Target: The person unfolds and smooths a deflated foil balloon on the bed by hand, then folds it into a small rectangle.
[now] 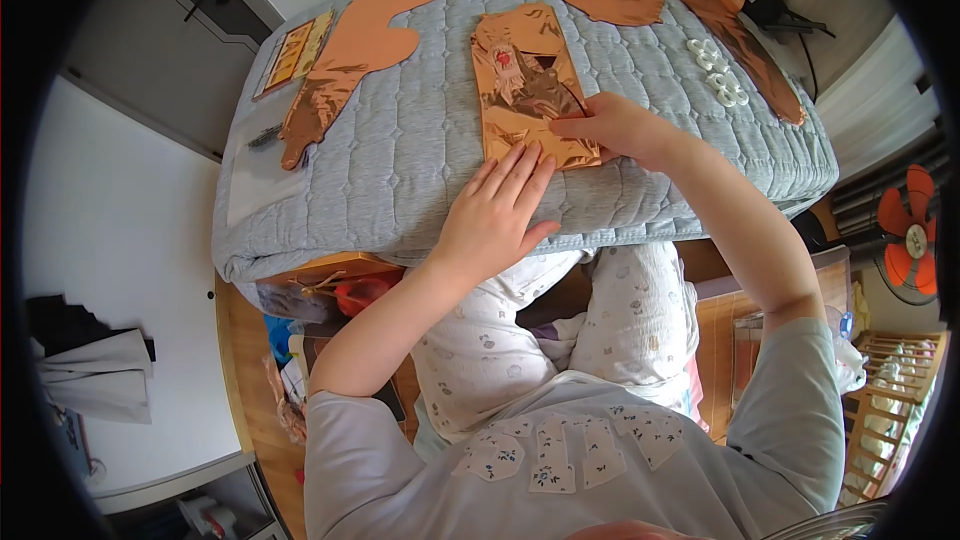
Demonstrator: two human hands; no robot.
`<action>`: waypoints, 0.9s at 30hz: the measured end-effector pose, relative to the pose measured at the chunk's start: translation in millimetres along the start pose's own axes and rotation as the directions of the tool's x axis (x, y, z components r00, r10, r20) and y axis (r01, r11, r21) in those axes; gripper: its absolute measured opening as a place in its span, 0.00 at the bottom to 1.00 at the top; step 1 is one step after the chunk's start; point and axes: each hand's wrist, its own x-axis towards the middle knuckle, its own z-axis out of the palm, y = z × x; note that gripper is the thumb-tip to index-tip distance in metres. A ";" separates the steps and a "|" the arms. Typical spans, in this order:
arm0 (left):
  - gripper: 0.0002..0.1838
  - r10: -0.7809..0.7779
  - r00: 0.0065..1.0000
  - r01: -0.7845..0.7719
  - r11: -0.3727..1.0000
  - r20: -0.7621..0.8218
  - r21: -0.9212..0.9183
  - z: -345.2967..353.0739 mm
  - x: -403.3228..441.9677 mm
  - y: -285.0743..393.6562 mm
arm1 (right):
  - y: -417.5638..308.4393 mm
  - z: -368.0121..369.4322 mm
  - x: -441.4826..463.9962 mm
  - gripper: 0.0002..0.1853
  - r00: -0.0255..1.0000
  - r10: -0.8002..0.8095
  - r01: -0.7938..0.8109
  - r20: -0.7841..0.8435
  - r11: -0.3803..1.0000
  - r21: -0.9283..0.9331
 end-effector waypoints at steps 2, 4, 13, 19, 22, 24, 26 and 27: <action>0.41 0.019 1.000 -0.019 1.000 -0.012 0.008 1.6 -0.4 -1.3 | 3.1 -8.9 -11.3 0.24 0.999 -0.029 0.023 0.041 0.992 0.125; 0.41 0.018 1.000 -0.019 1.000 -0.017 -0.004 0.0 -0.2 -1.0 | 12.2 -13.0 -24.6 0.25 0.995 -0.061 0.040 0.078 0.968 0.246; 0.41 0.023 1.000 -0.023 1.000 -0.010 -0.017 -1.7 1.6 -0.1 | 43.1 29.0 -60.8 0.19 0.835 -0.380 0.369 -0.397 0.923 -0.108; 0.41 0.020 1.000 -0.020 0.999 -0.014 -0.028 -4.9 2.7 -0.2 | 46.1 26.3 -57.1 0.24 0.833 -0.353 0.318 -0.426 0.936 -0.154; 0.40 0.026 1.000 -0.027 0.999 -0.013 -0.034 -5.2 2.5 0.4 | 45.8 25.2 -60.0 0.24 0.845 -0.335 0.309 -0.418 0.942 -0.132; 0.40 0.031 0.999 -0.031 0.999 -0.007 -0.032 -4.5 3.7 0.3 | 47.7 26.7 -62.8 0.24 0.845 -0.339 0.315 -0.413 0.941 -0.127; 0.40 0.021 1.000 -0.021 0.999 -0.002 -0.036 -4.2 4.1 -0.6 | 55.8 35.0 -65.5 0.24 0.614 -0.625 0.455 -0.482 0.779 -0.431; 0.40 0.022 1.000 -0.022 0.999 -0.002 -0.035 -4.8 4.5 -0.3 | 58.3 37.8 -68.7 0.24 0.612 -0.626 0.456 -0.483 0.778 -0.431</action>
